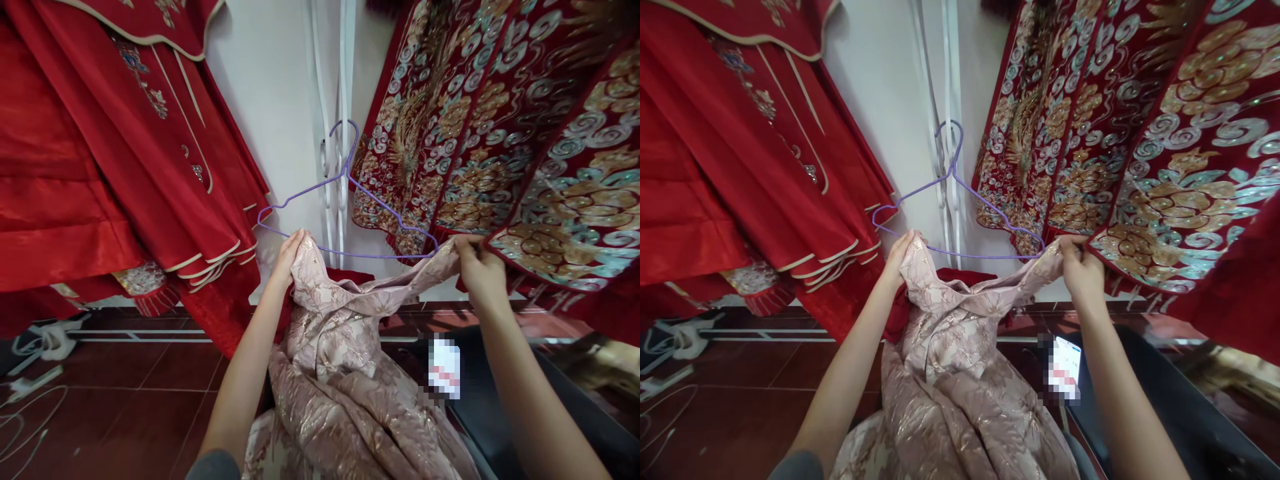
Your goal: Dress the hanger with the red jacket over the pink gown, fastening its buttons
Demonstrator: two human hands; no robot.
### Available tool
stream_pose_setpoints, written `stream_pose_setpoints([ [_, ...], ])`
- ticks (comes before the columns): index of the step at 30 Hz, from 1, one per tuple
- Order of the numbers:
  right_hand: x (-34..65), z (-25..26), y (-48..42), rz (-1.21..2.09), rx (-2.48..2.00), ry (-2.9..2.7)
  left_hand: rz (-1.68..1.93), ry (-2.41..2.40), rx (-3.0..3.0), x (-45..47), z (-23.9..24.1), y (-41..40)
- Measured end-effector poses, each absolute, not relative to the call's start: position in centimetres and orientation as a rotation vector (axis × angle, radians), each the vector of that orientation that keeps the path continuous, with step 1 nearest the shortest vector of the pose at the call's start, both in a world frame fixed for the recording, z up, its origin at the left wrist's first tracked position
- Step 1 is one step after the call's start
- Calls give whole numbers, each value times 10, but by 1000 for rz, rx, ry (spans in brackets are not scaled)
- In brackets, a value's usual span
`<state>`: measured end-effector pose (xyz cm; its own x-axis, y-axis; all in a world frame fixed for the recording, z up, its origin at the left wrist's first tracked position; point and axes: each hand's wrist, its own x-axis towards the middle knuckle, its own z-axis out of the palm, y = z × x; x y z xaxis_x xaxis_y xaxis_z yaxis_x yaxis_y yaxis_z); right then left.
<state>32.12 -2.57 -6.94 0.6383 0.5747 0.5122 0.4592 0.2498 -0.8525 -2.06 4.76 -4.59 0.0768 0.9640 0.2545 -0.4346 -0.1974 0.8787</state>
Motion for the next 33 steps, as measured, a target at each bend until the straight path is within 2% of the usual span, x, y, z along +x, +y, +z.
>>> stream_pose_setpoints([
  [5, 309, -41, -15, 82, -1324, -1029, 1450, 663, 1040, -16, -48, 45],
  [11, 276, 5, 18, -77, -1088, -1396, 1458, 688, 971, 2, -60, 45],
  [18, 264, -3, 32, -242, -1226, -1673, 1431, 577, 968, 7, -63, 33],
  [23, 277, 0, 26, -334, -1209, -1743, 1349, 696, 1124, -48, -50, 26],
  [29, 285, 8, 28, -271, -1199, -1771, 1691, 1147, 1446, -132, -40, 34],
  [33, 283, 8, 23, -199, -1197, -1734, 1688, 1290, 1614, -146, -27, 32],
])
